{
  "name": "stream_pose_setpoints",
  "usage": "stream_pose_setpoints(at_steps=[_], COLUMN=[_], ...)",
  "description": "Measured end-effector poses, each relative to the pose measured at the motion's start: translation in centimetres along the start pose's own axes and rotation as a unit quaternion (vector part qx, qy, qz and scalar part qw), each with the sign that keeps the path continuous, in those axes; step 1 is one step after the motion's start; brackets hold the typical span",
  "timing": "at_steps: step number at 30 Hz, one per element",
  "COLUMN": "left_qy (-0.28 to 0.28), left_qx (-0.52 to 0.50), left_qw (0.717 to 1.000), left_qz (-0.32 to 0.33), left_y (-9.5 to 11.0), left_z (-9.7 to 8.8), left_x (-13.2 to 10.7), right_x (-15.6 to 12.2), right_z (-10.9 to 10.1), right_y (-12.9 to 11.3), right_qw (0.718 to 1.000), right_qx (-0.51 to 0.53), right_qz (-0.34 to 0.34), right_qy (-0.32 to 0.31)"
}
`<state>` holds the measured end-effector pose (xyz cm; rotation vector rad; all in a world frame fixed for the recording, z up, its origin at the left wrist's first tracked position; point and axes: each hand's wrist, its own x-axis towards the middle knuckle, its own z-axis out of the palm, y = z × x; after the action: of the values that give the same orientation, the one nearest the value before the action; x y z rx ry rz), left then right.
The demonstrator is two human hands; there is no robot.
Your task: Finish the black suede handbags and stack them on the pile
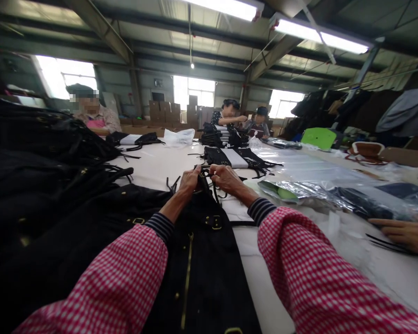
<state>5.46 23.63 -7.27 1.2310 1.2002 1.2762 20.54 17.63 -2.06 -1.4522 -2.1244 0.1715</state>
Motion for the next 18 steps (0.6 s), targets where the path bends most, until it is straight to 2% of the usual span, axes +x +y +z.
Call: stream_pose_setpoints(at_steps=[3,5,9,15,18], left_qy=[0.028,0.054,0.095,0.107,0.103], left_qx=[0.010,0.006,-0.023,-0.073,-0.086], left_qw=[0.999,0.998,0.994,0.987,0.986], left_qz=[-0.013,-0.029,-0.056,-0.097,-0.102], left_y=[-0.7,-1.2,-1.9,-1.7,-1.6], left_z=[0.0,0.1,0.3,0.3,0.3], left_x=[0.0,-0.1,-0.3,-0.7,-0.9], right_x=[-2.6,-5.4,-12.3,-21.8,-25.9], right_z=[-1.2,-1.9,-3.4,-5.7,-6.0], right_y=[-0.5,-0.8,-1.6,-4.4,-5.1], right_qw=[0.982,0.969,0.965,0.964,0.959], right_qx=[-0.177,-0.216,-0.193,-0.057,-0.074], right_qz=[-0.038,-0.030,-0.018,0.041,0.073], right_qy=[-0.057,-0.113,-0.178,-0.255,-0.264])
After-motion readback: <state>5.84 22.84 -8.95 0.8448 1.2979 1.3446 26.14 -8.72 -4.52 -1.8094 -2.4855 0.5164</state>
